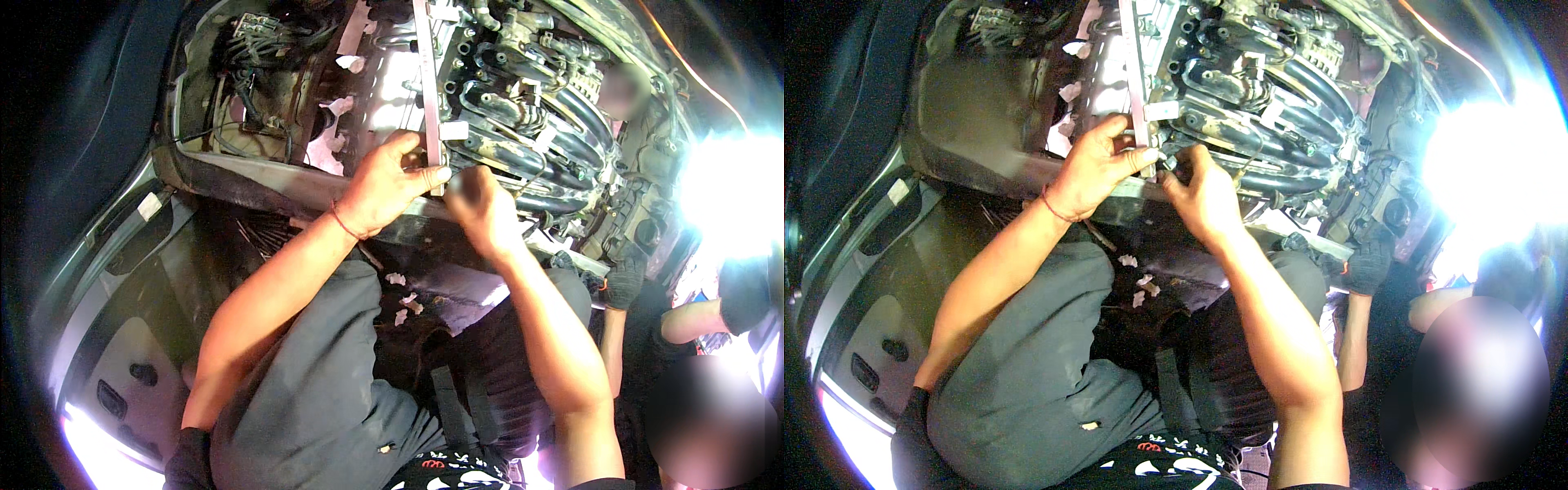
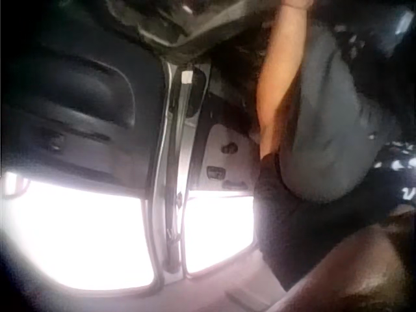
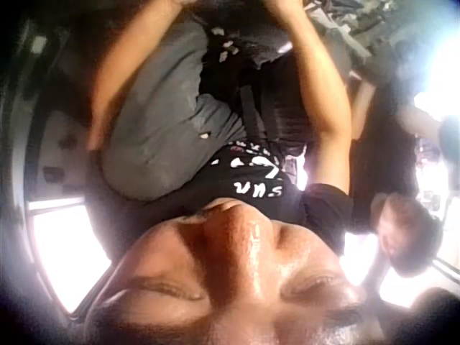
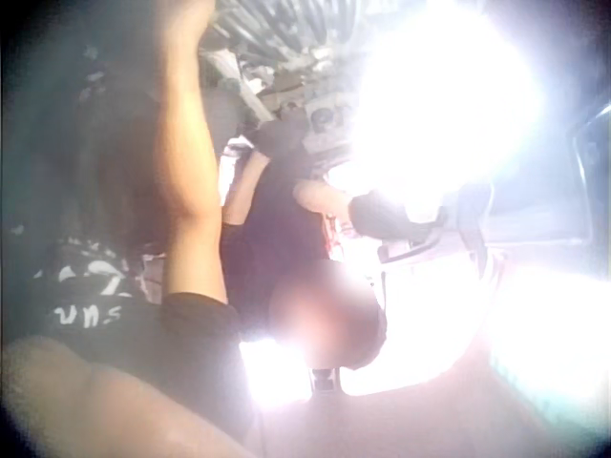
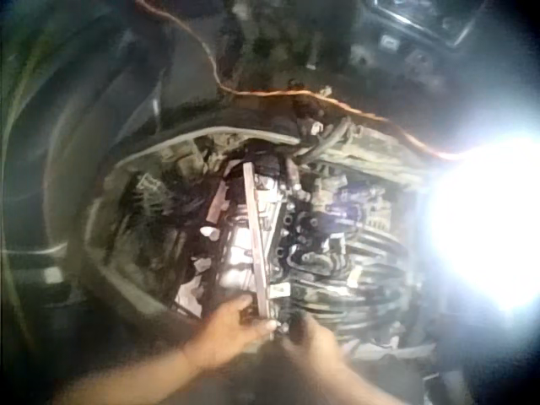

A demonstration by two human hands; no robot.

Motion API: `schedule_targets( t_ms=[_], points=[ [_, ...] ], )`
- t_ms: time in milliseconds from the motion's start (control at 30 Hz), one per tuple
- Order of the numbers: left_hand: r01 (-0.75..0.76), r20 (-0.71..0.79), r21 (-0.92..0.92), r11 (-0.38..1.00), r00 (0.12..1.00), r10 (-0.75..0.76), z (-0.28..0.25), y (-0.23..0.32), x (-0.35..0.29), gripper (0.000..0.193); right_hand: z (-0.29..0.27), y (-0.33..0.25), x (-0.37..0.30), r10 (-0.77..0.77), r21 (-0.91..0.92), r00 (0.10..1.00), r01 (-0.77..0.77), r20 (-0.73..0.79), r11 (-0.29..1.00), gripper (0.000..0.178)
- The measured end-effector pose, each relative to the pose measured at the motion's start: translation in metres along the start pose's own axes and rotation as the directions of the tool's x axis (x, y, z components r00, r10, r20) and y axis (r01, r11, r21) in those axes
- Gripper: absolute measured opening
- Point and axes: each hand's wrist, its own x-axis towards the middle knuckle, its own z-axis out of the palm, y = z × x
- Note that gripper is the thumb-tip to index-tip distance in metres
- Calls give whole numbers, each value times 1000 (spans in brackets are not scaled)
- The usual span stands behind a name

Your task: The person installs a metal bracket with attached fuel injectors into a car engine bay. They align the bracket with the engine block and use a wrench to tighten the securing bolts. A second person assists by holding a work light to illuminate the workspace.

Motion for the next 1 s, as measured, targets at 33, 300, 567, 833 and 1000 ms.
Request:
schedule_targets(
  t_ms=[33, 300, 567, 833, 1000],
  points=[
    [3, -13, 37, 999, 1000, -2, 3, 1, -1, 37, 2, -4, -5, 17, -15, 999, -18, -39, 1000, 40],
    [-72, 2, -62, 995, 997, 72, 17, 4, -3, 41, 10, 1, -12, -178, -97, 941, 156, -287, 983, 35],
    [22, -6, -169, 985, 1000, -24, 23, 16, -3, 46, 7, 6, -3, -307, -320, 908, 211, -286, 924, 32],
    [10, 33, -271, 963, 999, -1, 26, 14, -4, 48, 1, 0, -12, 106, 337, 956, -7, -275, 941, 36],
    [2, 18, -286, 958, 1000, 4, 26, 11, -5, 48, 2, 2, -7, -112, -5, 928, 118, -354, 993, 38]
  ],
)
